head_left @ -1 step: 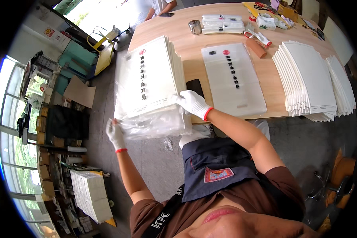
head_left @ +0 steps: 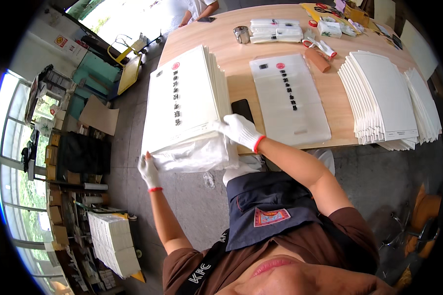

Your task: The person repeatedly picks up stacks of white paper documents, places them into clear plastic sleeves, and sets the sealed packages on a growing pile on the table. The process is performed one at a time with gloved hands.

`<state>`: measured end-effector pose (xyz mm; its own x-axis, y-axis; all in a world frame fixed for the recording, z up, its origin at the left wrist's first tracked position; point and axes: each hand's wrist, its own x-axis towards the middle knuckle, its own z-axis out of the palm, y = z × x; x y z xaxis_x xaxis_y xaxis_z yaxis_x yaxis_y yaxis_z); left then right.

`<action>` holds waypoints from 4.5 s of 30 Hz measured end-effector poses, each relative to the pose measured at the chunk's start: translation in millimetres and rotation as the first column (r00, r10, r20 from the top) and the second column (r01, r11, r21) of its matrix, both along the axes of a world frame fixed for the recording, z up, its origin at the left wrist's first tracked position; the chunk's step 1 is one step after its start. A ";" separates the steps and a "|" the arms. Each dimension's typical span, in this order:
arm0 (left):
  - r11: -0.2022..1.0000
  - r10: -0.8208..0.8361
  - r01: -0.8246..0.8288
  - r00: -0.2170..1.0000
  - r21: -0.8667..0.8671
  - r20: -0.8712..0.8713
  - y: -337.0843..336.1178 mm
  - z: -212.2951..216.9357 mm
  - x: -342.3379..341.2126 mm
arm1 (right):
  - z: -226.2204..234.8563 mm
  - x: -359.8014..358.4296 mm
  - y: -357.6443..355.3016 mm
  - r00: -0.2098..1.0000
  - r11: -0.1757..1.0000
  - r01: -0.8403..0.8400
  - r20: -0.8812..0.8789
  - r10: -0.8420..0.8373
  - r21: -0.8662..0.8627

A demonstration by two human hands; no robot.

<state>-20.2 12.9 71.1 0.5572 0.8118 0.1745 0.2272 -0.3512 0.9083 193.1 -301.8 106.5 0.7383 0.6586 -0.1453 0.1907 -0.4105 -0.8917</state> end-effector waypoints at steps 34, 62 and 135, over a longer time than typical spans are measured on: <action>0.247 -0.943 0.946 0.185 -0.208 -0.275 -370.4 -99.2 294.7 | -177.4 13.5 -226.0 0.808 0.735 0.589 -0.256 -0.530 0.337; 0.144 -0.965 0.925 0.210 0.352 -0.158 -473.9 -16.1 169.1 | -176.8 29.4 -260.5 0.935 0.951 0.306 0.199 -0.292 -0.041; 0.285 -0.506 0.745 0.651 -0.603 0.565 -320.8 -61.3 256.0 | -53.2 -47.1 -361.6 0.610 0.669 0.380 0.717 0.337 -0.639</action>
